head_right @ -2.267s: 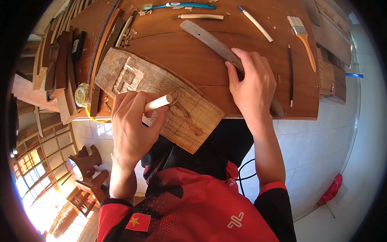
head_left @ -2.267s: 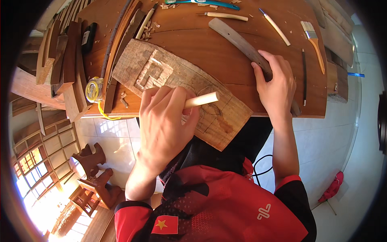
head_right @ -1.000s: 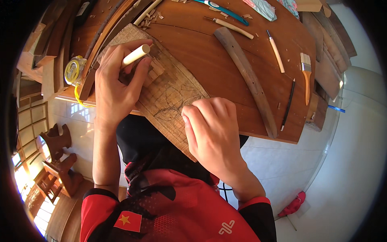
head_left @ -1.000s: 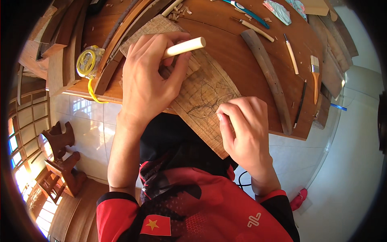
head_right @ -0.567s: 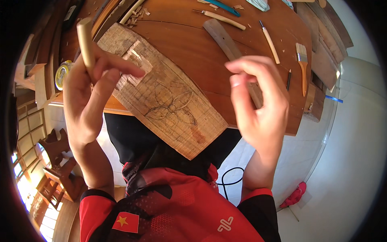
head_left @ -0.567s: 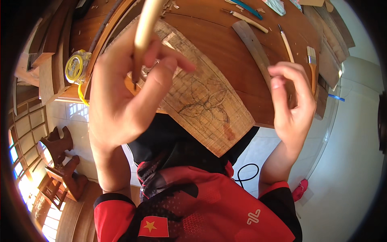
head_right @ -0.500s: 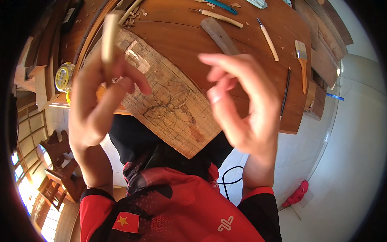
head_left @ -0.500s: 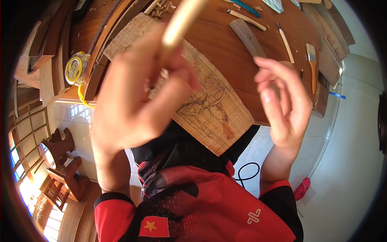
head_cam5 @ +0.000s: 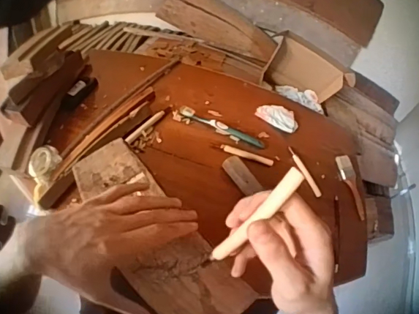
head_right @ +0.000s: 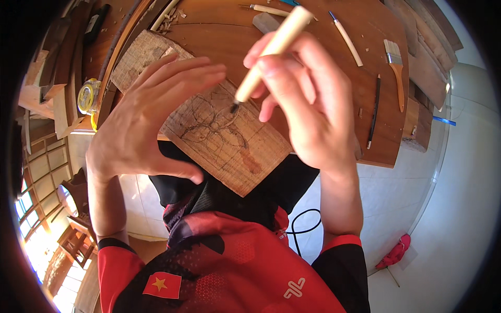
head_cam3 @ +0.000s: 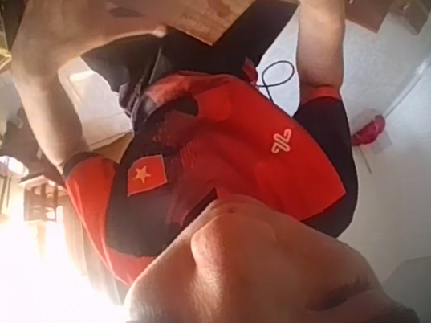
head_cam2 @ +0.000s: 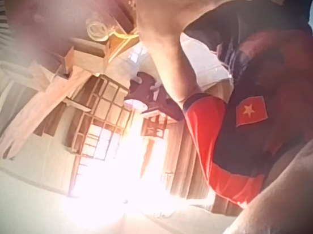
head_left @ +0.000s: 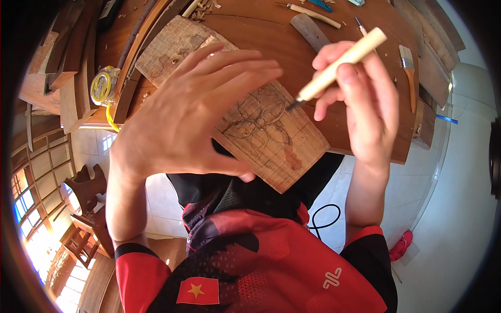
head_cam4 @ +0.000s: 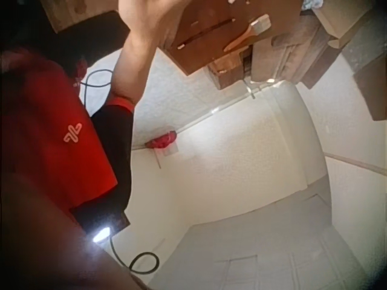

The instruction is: The person carves a design into a rectangular piece of wood using a chisel and a wooden mallet. They repeatedly position the chisel on the wood and strike it with the mallet to remove shavings, occasionally pausing to clear debris or adjust the tool's angle.

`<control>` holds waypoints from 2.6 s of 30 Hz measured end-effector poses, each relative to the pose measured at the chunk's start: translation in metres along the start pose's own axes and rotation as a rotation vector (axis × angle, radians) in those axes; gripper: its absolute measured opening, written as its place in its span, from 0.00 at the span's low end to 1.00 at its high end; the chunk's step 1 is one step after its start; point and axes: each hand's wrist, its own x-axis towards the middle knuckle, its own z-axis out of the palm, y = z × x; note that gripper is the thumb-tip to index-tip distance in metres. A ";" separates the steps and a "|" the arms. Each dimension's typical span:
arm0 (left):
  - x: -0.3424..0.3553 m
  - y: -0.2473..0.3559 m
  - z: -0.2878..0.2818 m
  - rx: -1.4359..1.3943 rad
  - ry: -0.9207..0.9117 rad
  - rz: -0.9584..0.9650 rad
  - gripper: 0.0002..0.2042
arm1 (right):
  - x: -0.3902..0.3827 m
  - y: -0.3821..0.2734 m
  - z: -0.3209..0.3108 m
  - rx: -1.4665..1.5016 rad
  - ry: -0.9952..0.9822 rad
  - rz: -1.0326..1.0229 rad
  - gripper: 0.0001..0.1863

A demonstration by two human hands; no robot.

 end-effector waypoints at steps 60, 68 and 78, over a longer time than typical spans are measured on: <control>0.060 -0.034 0.015 -0.203 0.148 0.066 0.20 | -0.101 0.038 0.018 0.016 0.586 0.164 0.11; 0.145 -0.030 0.028 -0.758 -0.351 0.231 0.08 | -0.103 0.039 0.024 0.009 0.620 0.172 0.11; 0.155 -0.025 0.029 -0.608 -0.553 0.203 0.13 | -0.102 0.038 0.025 -0.080 0.600 0.140 0.11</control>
